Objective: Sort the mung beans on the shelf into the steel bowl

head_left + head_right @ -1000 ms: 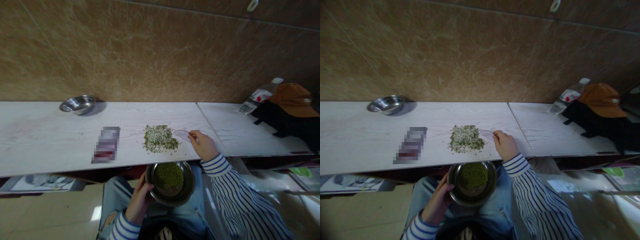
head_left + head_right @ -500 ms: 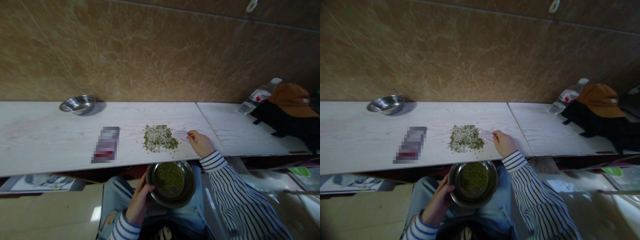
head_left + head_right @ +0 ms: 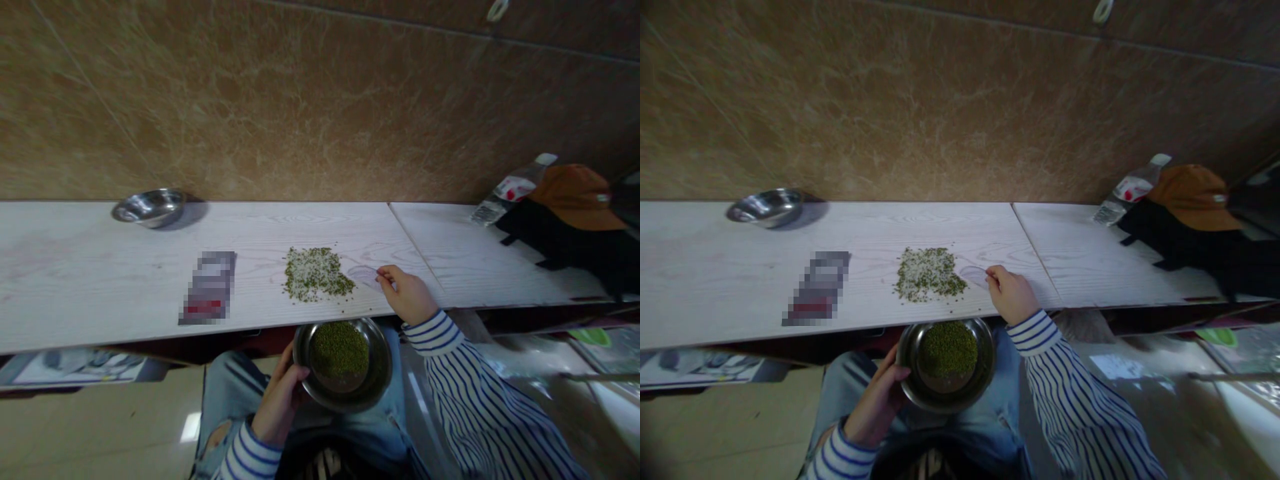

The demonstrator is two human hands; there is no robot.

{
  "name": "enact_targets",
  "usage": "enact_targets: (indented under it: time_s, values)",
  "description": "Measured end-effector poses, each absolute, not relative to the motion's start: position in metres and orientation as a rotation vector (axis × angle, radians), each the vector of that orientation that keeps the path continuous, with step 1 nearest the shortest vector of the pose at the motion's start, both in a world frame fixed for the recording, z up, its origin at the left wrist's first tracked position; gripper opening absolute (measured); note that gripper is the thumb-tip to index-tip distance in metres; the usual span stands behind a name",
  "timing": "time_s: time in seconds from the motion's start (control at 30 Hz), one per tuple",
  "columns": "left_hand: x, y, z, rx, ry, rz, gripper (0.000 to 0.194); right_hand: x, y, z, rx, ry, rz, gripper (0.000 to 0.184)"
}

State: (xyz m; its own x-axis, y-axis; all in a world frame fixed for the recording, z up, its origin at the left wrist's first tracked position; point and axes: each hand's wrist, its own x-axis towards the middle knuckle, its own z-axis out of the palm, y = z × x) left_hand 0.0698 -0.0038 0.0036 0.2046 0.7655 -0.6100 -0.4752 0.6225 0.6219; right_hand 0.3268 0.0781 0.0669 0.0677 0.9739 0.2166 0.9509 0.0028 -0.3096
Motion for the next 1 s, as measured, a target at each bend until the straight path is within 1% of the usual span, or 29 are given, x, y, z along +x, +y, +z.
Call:
enact_targets:
  time_s: [0.17, 0.5, 0.67, 1.0]
  values:
    - [0.071, -0.004, 0.002, 0.315, 1.056, 0.893, 0.072, 0.331, 0.068, 0.065, -2.026, -1.889, 0.051, 0.019]
    - [0.071, -0.006, 0.0, 0.328, 1.019, 0.889, 0.071, 0.316, 0.048, 0.061, -1.926, -1.883, 0.073, 0.019]
    - [0.072, -0.005, 0.0, 0.325, 1.036, 0.861, 0.071, 0.328, 0.04, 0.063, -2.009, -1.799, 0.022, 0.019]
    - [0.077, -0.004, 0.004, 0.318, 1.026, 0.909, 0.065, 0.322, 0.013, 0.058, -2.012, -1.738, 0.05, 0.021]
